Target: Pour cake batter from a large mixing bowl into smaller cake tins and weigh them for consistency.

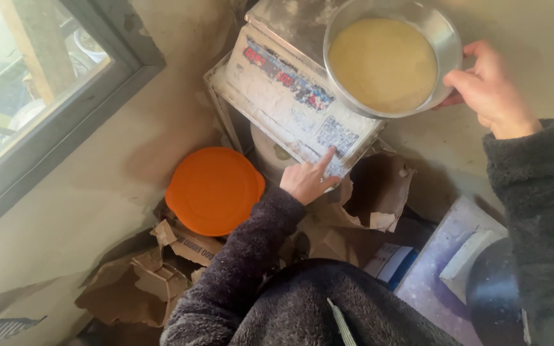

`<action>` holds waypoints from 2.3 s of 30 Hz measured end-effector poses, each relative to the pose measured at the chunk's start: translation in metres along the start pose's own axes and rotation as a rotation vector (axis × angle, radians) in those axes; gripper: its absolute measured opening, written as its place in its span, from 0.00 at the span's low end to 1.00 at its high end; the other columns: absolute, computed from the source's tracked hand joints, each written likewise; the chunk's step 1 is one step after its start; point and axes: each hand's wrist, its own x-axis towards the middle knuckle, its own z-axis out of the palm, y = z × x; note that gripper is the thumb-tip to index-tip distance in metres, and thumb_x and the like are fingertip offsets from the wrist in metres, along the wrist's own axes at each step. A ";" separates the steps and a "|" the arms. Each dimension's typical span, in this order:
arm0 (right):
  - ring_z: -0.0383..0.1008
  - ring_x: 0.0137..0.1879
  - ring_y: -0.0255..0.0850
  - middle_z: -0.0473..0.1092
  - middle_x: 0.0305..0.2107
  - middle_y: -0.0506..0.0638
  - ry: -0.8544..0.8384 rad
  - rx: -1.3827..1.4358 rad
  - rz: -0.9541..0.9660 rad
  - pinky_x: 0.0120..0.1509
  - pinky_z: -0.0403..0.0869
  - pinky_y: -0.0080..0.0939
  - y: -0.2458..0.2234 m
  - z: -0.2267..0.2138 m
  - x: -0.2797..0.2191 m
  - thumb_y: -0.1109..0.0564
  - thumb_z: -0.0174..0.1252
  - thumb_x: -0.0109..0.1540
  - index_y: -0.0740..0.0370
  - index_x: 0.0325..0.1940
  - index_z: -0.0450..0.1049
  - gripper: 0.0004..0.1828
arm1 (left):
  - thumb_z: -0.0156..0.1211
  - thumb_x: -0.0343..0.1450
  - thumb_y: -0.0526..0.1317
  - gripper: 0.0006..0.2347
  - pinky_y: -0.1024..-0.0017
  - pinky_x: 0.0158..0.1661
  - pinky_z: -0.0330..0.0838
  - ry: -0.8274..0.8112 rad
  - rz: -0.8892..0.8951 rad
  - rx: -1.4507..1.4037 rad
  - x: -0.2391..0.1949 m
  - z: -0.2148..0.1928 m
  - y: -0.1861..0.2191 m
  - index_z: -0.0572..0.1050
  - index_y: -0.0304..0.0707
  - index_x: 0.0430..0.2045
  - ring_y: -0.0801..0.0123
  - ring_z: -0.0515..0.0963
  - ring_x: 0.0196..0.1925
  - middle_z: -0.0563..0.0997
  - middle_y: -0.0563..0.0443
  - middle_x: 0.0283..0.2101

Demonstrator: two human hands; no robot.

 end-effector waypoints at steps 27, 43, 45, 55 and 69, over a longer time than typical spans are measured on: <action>0.80 0.39 0.46 0.72 0.45 0.64 -0.015 0.144 0.124 0.40 0.83 0.43 0.019 0.039 0.087 0.66 0.50 0.65 0.76 0.61 0.54 0.22 | 0.58 0.71 0.57 0.29 0.51 0.29 0.76 0.029 0.055 -0.131 -0.009 -0.055 0.014 0.63 0.54 0.68 0.40 0.82 0.29 0.80 0.34 0.27; 0.74 0.29 0.41 0.73 0.30 0.61 -0.063 0.004 0.242 0.33 0.73 0.38 0.005 0.005 0.070 0.43 0.54 0.72 0.65 0.70 0.58 0.31 | 0.58 0.72 0.56 0.30 0.53 0.29 0.75 -0.008 0.048 -0.180 -0.015 -0.061 0.029 0.61 0.52 0.70 0.43 0.81 0.26 0.80 0.36 0.22; 0.74 0.30 0.41 0.73 0.29 0.61 -0.060 -0.039 0.237 0.34 0.72 0.37 -0.001 0.005 0.065 0.43 0.54 0.72 0.65 0.70 0.59 0.30 | 0.58 0.73 0.55 0.31 0.54 0.29 0.76 0.006 0.071 -0.180 -0.014 -0.061 0.030 0.60 0.51 0.71 0.44 0.81 0.26 0.79 0.37 0.22; 0.75 0.31 0.41 0.73 0.30 0.60 -0.091 -0.050 0.213 0.36 0.74 0.37 -0.008 0.014 0.068 0.44 0.54 0.72 0.66 0.71 0.59 0.31 | 0.58 0.72 0.55 0.30 0.54 0.31 0.76 -0.007 0.053 -0.208 -0.017 -0.074 0.030 0.61 0.52 0.70 0.44 0.82 0.27 0.80 0.37 0.23; 0.76 0.32 0.43 0.75 0.33 0.62 -0.113 -0.159 0.195 0.38 0.76 0.39 0.028 0.010 0.103 0.45 0.56 0.73 0.76 0.75 0.54 0.38 | 0.59 0.72 0.54 0.30 0.53 0.29 0.75 0.020 -0.075 -0.175 -0.065 -0.113 0.026 0.60 0.54 0.70 0.43 0.81 0.25 0.79 0.36 0.22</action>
